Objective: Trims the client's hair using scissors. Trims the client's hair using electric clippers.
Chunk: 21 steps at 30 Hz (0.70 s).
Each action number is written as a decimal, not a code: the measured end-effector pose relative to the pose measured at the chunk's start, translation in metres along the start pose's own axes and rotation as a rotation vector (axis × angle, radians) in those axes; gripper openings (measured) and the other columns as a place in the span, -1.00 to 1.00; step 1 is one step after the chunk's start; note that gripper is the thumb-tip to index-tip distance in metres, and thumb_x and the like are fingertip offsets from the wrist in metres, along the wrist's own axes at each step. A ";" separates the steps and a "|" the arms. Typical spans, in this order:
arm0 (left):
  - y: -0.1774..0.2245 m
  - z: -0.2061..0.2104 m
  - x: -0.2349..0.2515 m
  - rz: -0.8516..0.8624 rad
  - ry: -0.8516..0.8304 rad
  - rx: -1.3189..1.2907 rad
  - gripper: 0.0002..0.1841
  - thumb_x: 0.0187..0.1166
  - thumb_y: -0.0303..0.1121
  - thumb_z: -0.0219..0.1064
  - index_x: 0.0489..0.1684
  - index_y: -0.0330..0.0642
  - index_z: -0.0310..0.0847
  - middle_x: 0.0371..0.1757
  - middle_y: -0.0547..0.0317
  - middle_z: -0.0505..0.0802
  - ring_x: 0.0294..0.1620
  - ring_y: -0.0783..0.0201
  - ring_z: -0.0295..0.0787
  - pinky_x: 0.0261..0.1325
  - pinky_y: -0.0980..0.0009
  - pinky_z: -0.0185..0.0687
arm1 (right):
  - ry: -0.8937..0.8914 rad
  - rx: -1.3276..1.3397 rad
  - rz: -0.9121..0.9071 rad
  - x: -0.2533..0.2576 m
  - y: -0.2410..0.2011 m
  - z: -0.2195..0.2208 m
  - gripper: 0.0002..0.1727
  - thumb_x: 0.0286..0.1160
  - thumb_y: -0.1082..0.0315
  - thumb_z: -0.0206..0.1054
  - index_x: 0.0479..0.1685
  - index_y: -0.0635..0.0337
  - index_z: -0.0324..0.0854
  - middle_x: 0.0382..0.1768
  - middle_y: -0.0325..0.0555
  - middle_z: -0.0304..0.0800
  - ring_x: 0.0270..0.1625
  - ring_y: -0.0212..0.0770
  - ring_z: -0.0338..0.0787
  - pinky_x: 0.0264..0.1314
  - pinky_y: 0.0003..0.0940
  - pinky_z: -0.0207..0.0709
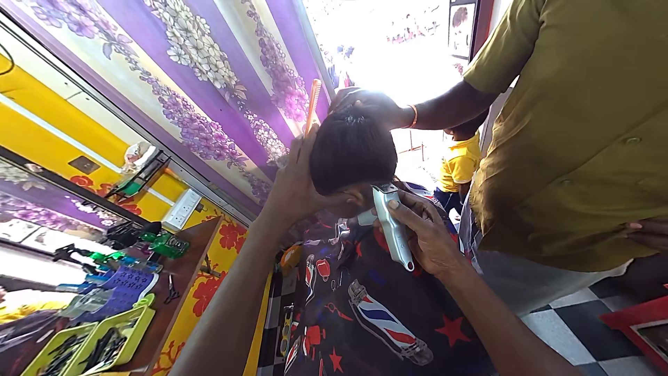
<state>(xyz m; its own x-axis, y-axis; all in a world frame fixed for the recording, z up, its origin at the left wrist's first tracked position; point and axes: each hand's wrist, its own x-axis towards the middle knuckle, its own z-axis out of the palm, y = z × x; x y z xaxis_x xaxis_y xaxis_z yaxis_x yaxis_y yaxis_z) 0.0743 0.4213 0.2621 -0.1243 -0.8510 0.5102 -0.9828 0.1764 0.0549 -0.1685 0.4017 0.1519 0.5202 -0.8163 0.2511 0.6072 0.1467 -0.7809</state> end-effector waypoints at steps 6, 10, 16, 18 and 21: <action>-0.002 0.000 -0.001 0.021 0.009 0.001 0.51 -0.17 0.58 0.53 0.90 -0.16 -0.11 0.61 -0.26 0.46 0.34 -0.15 0.68 0.18 -0.15 0.70 | 0.006 -0.017 0.014 0.003 -0.002 -0.002 -0.67 0.72 0.19 0.21 0.21 0.24 0.65 -0.10 0.09 0.82 -0.18 -0.18 0.87 -0.12 -0.33 0.81; -0.002 0.000 -0.002 0.025 0.014 -0.008 0.50 -0.16 0.57 0.54 0.89 -0.17 -0.10 0.67 -0.29 0.40 0.34 -0.17 0.69 0.16 -0.14 0.71 | 0.010 -0.018 0.037 0.004 -0.003 -0.003 -0.67 0.75 0.20 0.18 0.21 0.25 0.64 -0.10 0.09 0.82 -0.21 -0.18 0.87 -0.16 -0.36 0.80; -0.003 0.001 -0.004 0.007 0.015 0.014 0.51 -0.20 0.62 0.50 0.88 -0.16 -0.07 0.63 -0.30 0.43 0.33 -0.16 0.69 0.11 -0.15 0.72 | -0.014 -0.062 0.050 0.002 -0.009 -0.006 -0.67 0.79 0.19 0.13 0.14 0.25 0.67 -0.15 0.07 0.83 -0.30 -0.28 0.83 -0.28 -0.51 0.73; -0.004 0.001 -0.004 0.024 0.022 0.007 0.50 -0.17 0.60 0.51 0.89 -0.16 -0.08 0.64 -0.28 0.42 0.35 -0.14 0.68 0.12 -0.12 0.73 | -0.013 -0.072 0.035 0.003 -0.008 -0.007 -0.67 0.78 0.20 0.13 0.14 0.26 0.66 -0.14 0.07 0.84 -0.28 -0.27 0.84 -0.26 -0.49 0.73; -0.003 0.000 -0.005 0.019 0.021 0.002 0.49 -0.16 0.56 0.54 0.89 -0.16 -0.08 0.64 -0.28 0.41 0.32 -0.14 0.70 0.09 -0.12 0.74 | -0.008 -0.097 0.038 0.004 -0.008 -0.008 -0.67 0.78 0.19 0.13 0.15 0.26 0.66 -0.14 0.07 0.84 -0.28 -0.25 0.83 -0.26 -0.48 0.73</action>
<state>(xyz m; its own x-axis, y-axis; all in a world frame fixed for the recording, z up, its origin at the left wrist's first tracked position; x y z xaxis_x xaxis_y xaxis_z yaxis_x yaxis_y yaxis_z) 0.0779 0.4250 0.2592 -0.1401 -0.8368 0.5294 -0.9805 0.1916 0.0434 -0.1755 0.3929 0.1544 0.5464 -0.8068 0.2246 0.5262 0.1221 -0.8415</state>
